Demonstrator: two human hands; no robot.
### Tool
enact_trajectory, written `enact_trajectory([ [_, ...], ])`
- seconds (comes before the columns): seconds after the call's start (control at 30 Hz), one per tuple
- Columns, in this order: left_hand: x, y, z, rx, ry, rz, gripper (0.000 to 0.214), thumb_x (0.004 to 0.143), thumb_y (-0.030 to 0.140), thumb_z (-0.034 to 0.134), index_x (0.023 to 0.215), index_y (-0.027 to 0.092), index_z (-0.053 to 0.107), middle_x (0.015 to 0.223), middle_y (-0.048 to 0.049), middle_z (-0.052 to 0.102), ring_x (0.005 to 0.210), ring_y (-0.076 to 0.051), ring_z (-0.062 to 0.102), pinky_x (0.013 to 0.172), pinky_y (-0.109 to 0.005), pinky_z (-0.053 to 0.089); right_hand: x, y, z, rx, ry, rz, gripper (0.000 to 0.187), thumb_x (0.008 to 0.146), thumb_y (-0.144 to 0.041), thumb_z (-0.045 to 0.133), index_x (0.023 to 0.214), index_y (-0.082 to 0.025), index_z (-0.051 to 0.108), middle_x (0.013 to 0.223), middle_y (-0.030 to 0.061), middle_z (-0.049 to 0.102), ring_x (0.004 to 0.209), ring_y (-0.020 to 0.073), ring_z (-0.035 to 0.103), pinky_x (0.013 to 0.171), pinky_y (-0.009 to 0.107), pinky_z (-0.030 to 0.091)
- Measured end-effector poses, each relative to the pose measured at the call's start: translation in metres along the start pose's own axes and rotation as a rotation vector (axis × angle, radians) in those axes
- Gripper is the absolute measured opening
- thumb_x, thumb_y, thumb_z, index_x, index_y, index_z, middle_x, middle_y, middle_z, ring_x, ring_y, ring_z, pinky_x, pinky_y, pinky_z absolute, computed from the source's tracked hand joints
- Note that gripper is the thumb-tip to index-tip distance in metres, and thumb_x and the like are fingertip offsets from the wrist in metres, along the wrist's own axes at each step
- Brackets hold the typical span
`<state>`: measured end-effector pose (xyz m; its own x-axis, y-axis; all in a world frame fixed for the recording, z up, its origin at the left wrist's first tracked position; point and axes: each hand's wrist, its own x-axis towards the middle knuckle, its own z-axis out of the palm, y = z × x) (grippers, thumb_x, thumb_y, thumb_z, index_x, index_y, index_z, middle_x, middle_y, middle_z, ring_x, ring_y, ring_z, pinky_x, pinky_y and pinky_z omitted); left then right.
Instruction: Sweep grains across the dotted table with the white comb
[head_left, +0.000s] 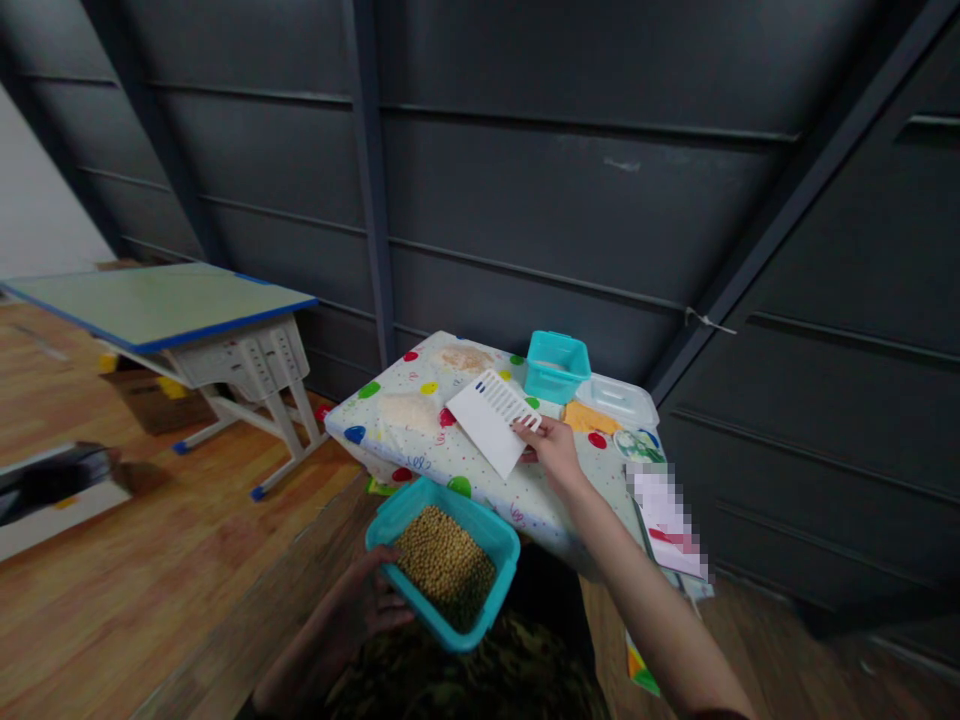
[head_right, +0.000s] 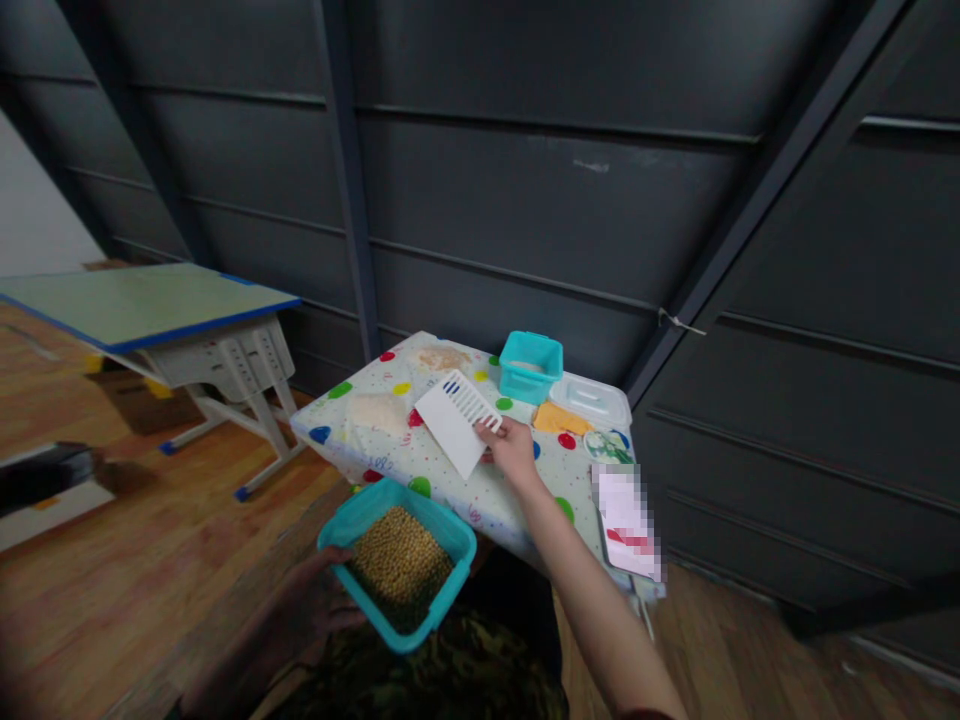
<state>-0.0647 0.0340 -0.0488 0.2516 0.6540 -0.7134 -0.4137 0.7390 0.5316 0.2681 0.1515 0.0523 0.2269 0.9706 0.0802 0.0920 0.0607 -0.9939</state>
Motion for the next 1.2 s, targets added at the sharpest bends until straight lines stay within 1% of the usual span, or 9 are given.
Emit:
enact_trajectory([
  [0.1,-0.003,-0.001,0.000,0.068,0.003,0.043,0.017,0.092,0.026,0.078,0.102,0.027,0.065,0.067,0.0006,0.076,0.091,-0.035,0.088,0.089,-0.043,0.070,-0.001,0.003,0.018,0.027,-0.024,0.065,0.032,0.069,-0.045,0.091,0.085,-0.020,0.082,0.084,0.0088,0.086,0.066,0.0277,0.078,0.047,0.034,0.062],
  [0.2,-0.003,-0.004,0.000,0.062,0.013,0.091,0.012,0.093,0.027,0.075,0.092,0.027,0.063,0.064,0.0033,0.072,0.086,-0.031,0.087,0.086,-0.040,0.070,0.003,0.007,0.020,0.027,0.014,0.097,0.023,0.070,-0.039,0.089,0.082,-0.021,0.080,0.080,0.0075,0.085,0.063,0.0272,0.077,0.046,0.035,0.063],
  [0.33,-0.002,-0.005,0.004,0.039,0.071,0.091,0.012,0.093,0.027,0.076,0.088,0.027,0.065,0.064,0.0027,0.071,0.076,-0.028,0.084,0.079,-0.036,0.069,0.011,0.010,0.007,0.016,0.078,0.116,0.020,0.071,-0.036,0.086,0.081,-0.021,0.077,0.080,0.0081,0.084,0.065,0.0281,0.078,0.049,0.037,0.065],
  [0.47,-0.003,0.001,0.006,0.072,0.079,0.035,0.011,0.094,0.026,0.073,0.088,0.027,0.064,0.067,0.0001,0.076,0.076,-0.028,0.084,0.076,-0.035,0.069,0.016,0.006,-0.016,-0.012,0.089,0.087,0.028,0.067,-0.040,0.088,0.085,-0.021,0.078,0.085,0.0095,0.085,0.070,0.0292,0.078,0.051,0.037,0.064],
  [0.63,-0.002,0.002,0.001,0.078,0.067,0.046,0.014,0.093,0.028,0.076,0.093,0.027,0.062,0.069,0.0015,0.077,0.080,-0.029,0.085,0.080,-0.037,0.070,0.023,0.000,-0.049,-0.085,0.093,-0.083,0.045,0.071,-0.060,0.087,0.093,-0.021,0.081,0.092,0.0086,0.086,0.076,0.0299,0.079,0.061,0.038,0.065],
  [0.77,0.006,-0.001,-0.008,0.072,0.029,0.056,0.023,0.088,0.029,0.083,0.093,0.028,0.060,0.068,0.0032,0.076,0.089,-0.032,0.088,0.090,-0.040,0.070,0.023,0.003,-0.062,-0.416,0.195,-0.318,0.035,0.087,-0.056,0.076,0.088,-0.021,0.082,0.079,0.0073,0.083,0.072,0.0288,0.077,0.068,0.036,0.059],
  [0.97,0.023,-0.009,-0.026,0.126,-0.098,0.045,0.031,0.084,0.045,0.087,0.097,0.028,0.064,0.079,0.0006,0.082,0.107,-0.038,0.088,0.103,-0.049,0.068,0.000,0.012,-0.048,-0.802,0.143,-0.437,0.024,0.101,-0.028,0.070,0.113,-0.026,0.090,0.102,0.0080,0.091,0.091,0.0302,0.085,0.080,0.034,0.062],
  [1.03,0.024,-0.010,-0.029,0.136,-0.128,0.043,0.033,0.085,0.047,0.086,0.101,0.028,0.064,0.083,0.0011,0.084,0.110,-0.038,0.088,0.101,-0.049,0.068,-0.005,0.014,-0.042,-0.849,0.104,-0.461,0.026,0.102,-0.025,0.070,0.118,-0.028,0.090,0.111,0.0079,0.091,0.098,0.0300,0.087,0.085,0.034,0.064],
  [1.2,0.019,-0.007,-0.025,0.129,-0.119,0.066,0.038,0.084,0.047,0.086,0.104,0.028,0.059,0.082,0.0018,0.085,0.098,-0.034,0.089,0.096,-0.045,0.070,-0.006,0.013,-0.032,-0.872,0.099,-0.498,0.029,0.105,-0.021,0.069,0.121,-0.029,0.090,0.123,0.0070,0.090,0.103,0.0306,0.089,0.092,0.037,0.068],
])
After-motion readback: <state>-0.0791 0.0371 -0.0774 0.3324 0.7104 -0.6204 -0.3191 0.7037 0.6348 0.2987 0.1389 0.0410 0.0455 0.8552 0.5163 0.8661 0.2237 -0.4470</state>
